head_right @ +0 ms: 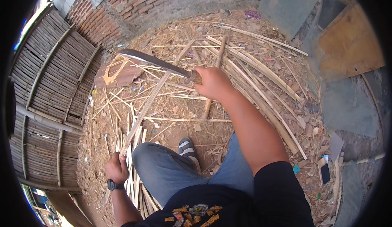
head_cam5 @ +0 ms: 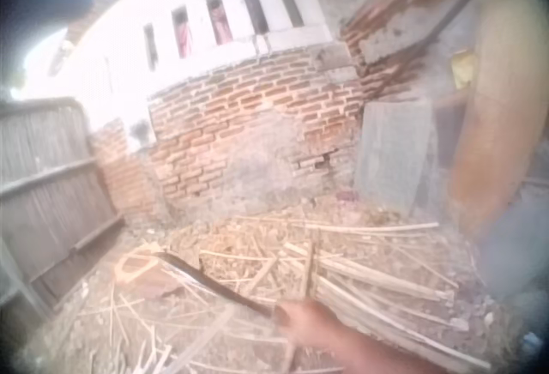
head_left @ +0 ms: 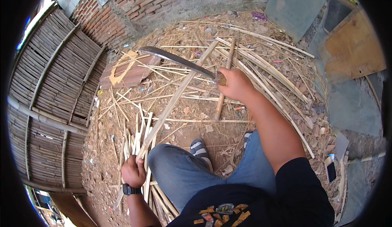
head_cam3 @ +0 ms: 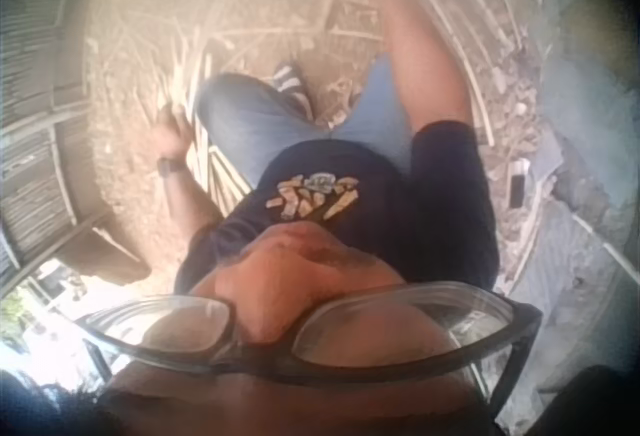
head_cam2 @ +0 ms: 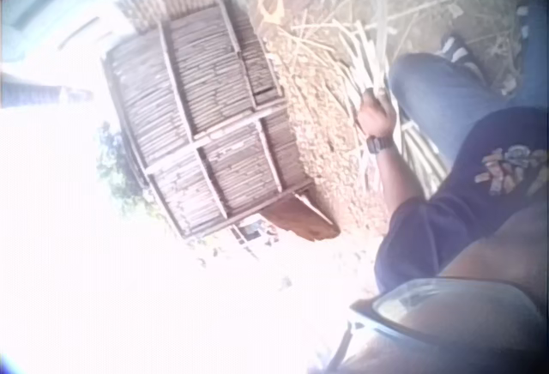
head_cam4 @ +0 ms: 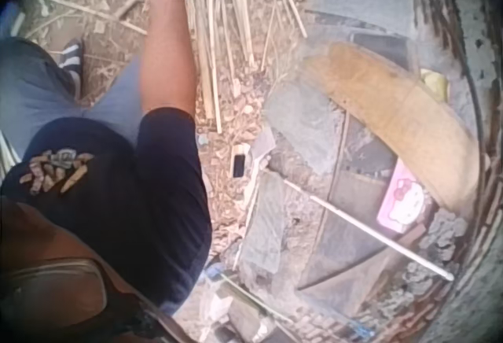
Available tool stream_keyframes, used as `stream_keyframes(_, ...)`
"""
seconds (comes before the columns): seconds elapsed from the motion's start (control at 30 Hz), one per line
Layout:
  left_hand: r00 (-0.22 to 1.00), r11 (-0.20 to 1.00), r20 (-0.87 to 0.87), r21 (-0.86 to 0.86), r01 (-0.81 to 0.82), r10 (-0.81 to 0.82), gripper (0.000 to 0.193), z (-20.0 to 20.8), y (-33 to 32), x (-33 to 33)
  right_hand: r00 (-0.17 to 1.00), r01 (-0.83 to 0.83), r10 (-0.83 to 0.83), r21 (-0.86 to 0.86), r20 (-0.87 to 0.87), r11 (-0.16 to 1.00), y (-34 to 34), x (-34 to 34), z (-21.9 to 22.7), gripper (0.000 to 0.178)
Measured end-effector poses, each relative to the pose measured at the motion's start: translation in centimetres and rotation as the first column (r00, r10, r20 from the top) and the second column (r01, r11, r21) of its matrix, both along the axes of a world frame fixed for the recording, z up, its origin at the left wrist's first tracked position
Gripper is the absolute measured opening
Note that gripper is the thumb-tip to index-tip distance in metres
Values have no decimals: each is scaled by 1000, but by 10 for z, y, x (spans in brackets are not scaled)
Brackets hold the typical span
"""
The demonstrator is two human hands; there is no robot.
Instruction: The person sits on the ground and uses a machete to split long bamboo poles into thin strips. They hold the bamboo with one hand and strike it with the machete to separate the layers, then set the finished strips aside.
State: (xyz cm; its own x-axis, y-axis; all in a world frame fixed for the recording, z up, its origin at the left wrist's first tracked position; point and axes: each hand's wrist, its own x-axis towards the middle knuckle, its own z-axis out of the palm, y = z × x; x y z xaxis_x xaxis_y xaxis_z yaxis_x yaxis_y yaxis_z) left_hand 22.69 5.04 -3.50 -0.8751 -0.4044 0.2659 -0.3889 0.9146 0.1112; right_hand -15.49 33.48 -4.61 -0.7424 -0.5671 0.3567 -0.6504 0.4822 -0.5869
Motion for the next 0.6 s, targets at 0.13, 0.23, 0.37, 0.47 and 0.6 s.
stream_keyframes(0.13, 999, 1000, -39, -12, 4, -4, 42, -11, 7, 4, 985, -119, 133, 128, -106, 985, -3, 16, 14, 35)
stream_keyframes(0.23, 990, 994, -102, -57, 90, -95, 39, -10, -2, 7, 997, 28, -24, -56, 79, 998, 9, -25, -12, 47)
stream_keyframes(0.37, 997, 999, 71, 24, 28, -30, 40, 1, -4, 3, 989, 111, -119, 99, 84, 989, 1, -14, -10, 48)
stream_keyframes(0.47, 1000, 999, 2, 35, 5, -5, 43, -5, 6, 4, 997, -41, 45, 68, -63, 997, -13, 7, -10, 45)
stream_keyframes(0.6, 999, 993, 15, 110, 31, -33, 45, -11, 6, 9, 991, -61, 83, 205, -101, 977, -8, -5, -2, 46)
